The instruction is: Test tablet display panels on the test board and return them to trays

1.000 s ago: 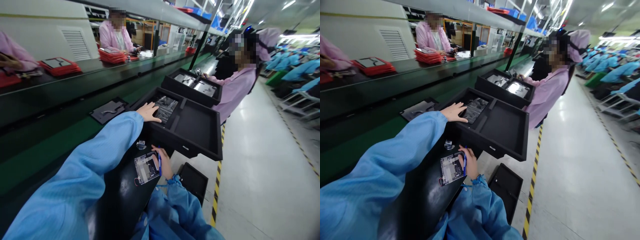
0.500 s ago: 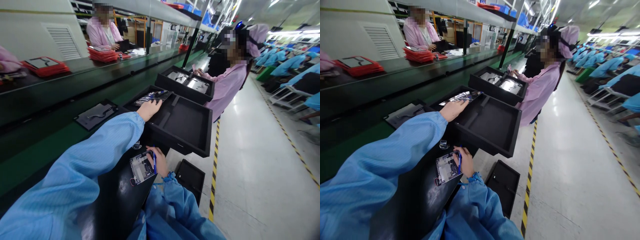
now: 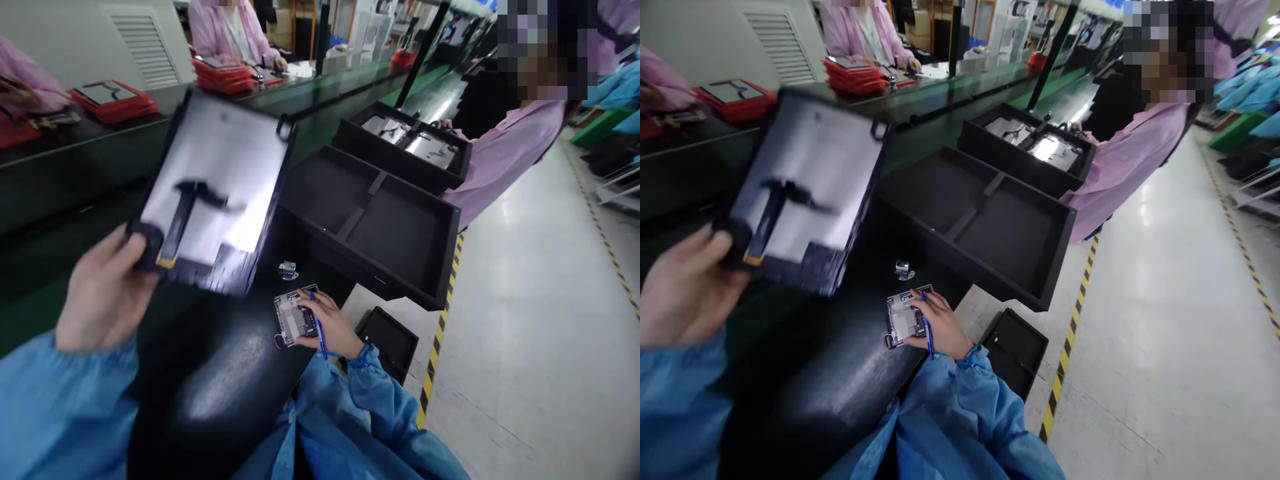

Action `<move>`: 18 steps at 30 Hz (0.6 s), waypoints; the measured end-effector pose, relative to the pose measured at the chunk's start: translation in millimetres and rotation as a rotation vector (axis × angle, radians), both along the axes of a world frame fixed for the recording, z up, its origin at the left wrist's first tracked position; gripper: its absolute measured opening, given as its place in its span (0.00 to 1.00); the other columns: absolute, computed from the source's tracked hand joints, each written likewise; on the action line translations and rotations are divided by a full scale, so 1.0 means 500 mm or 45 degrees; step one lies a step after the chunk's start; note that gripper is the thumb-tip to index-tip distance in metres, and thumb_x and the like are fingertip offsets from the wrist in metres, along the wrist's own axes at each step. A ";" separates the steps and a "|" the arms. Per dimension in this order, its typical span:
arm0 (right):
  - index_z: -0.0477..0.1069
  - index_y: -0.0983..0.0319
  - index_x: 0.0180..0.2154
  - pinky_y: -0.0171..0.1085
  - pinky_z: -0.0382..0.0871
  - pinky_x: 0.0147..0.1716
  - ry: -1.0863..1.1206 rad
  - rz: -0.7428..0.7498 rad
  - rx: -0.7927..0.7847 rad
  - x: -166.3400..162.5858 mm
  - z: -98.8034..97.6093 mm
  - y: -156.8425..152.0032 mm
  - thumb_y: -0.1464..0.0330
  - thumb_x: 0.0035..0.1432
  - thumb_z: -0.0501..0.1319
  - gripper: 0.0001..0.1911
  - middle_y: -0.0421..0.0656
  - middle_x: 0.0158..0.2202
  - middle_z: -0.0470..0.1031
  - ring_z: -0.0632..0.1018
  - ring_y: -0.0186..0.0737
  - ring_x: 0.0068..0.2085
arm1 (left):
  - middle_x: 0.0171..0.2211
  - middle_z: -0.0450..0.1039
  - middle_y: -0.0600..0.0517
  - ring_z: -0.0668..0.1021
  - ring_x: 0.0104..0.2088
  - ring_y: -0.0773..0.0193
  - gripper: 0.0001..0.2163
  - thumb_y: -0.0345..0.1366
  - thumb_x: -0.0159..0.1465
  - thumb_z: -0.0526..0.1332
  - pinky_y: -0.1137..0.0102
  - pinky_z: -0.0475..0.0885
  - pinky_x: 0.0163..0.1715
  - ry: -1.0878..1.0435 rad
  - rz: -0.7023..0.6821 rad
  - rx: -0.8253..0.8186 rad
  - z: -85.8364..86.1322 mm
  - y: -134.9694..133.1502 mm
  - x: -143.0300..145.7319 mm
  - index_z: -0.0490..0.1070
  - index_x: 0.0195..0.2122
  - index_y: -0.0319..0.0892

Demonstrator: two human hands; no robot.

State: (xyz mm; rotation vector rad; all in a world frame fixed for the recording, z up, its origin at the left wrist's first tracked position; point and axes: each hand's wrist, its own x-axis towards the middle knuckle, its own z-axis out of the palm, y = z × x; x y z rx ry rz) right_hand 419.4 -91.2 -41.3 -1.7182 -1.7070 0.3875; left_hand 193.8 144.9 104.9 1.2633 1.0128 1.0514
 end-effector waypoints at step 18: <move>0.70 0.56 0.51 0.45 0.72 0.52 0.500 -0.159 0.129 -0.037 0.066 0.034 0.59 0.68 0.57 0.14 0.46 0.52 0.78 0.79 0.46 0.50 | 0.71 0.55 0.52 0.57 0.70 0.48 0.33 0.35 0.63 0.65 0.48 0.52 0.69 0.437 0.183 0.110 -0.239 -0.281 -0.217 0.57 0.68 0.57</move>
